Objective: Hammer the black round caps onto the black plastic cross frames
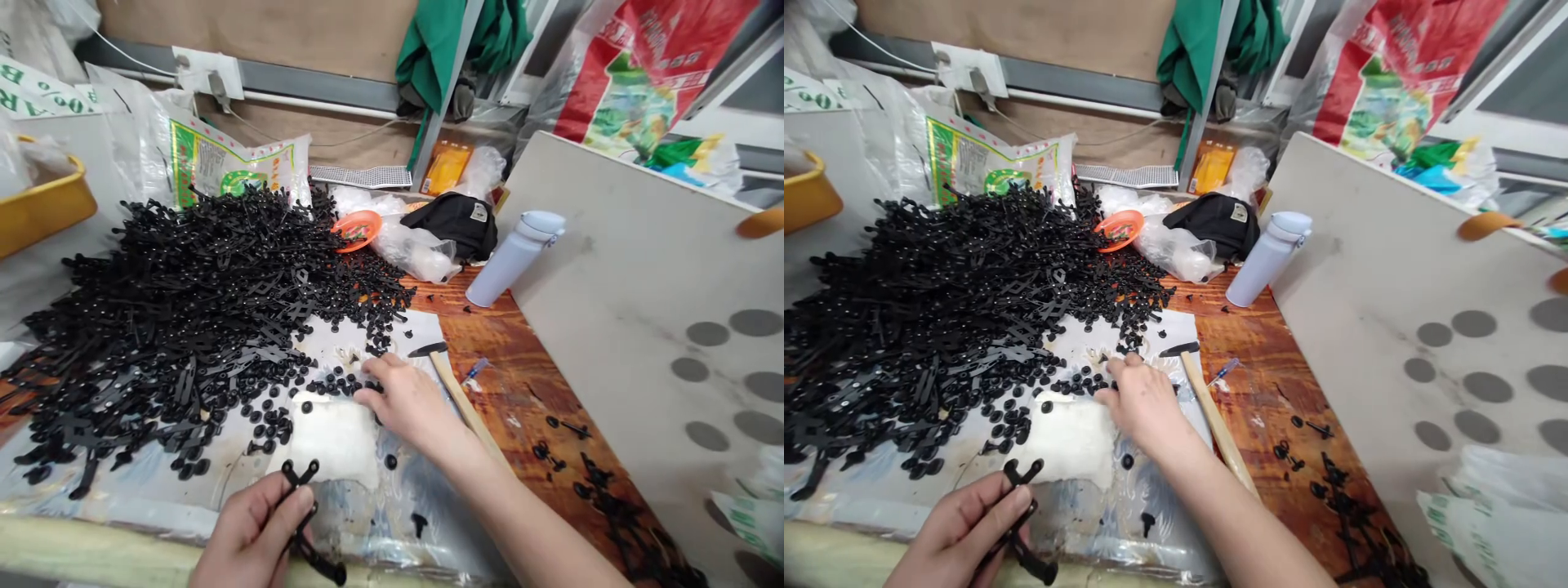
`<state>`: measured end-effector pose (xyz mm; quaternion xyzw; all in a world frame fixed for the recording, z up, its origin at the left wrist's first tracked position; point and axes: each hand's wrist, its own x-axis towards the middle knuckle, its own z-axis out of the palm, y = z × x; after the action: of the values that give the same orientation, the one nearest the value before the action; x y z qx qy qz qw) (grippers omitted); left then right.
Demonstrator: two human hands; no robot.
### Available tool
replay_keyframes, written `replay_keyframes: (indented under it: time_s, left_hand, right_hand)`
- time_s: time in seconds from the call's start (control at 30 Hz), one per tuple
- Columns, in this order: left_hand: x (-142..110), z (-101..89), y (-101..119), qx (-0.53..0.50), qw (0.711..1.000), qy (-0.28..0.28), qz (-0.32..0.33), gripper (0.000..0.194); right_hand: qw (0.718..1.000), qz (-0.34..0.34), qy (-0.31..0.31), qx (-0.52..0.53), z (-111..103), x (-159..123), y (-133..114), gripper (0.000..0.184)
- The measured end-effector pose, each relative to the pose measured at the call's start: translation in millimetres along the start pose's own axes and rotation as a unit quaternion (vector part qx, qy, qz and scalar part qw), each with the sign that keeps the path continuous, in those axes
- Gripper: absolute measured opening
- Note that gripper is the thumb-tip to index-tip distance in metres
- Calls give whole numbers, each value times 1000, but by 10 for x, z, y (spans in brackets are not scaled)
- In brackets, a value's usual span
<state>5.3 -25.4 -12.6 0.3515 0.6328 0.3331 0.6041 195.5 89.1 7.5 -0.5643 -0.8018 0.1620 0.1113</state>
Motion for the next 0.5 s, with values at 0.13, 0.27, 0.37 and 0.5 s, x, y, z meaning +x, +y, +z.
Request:
replay_keyframes:
  time_s: [0.13, 0.27, 0.37, 0.5]
  left_hand:
    - [32, -101, -100, -26, 999, -8, -24, 53]
    - [10, -214, -89, -104, 994, 5, -43, 49]
    - [12, -245, -36, -146, 988, 37, -48, 48]
    - [45, -215, -1, -152, 986, 44, -53, 44]
  right_hand:
    - [995, -82, -48, 5, 139, 218, 39, 11]
    - [993, -114, -38, 22, 119, 216, 70, 17]
    - [991, -127, -24, 41, 58, 151, -46, 18]
    - [985, -158, -49, 55, 111, 37, -375, 14]
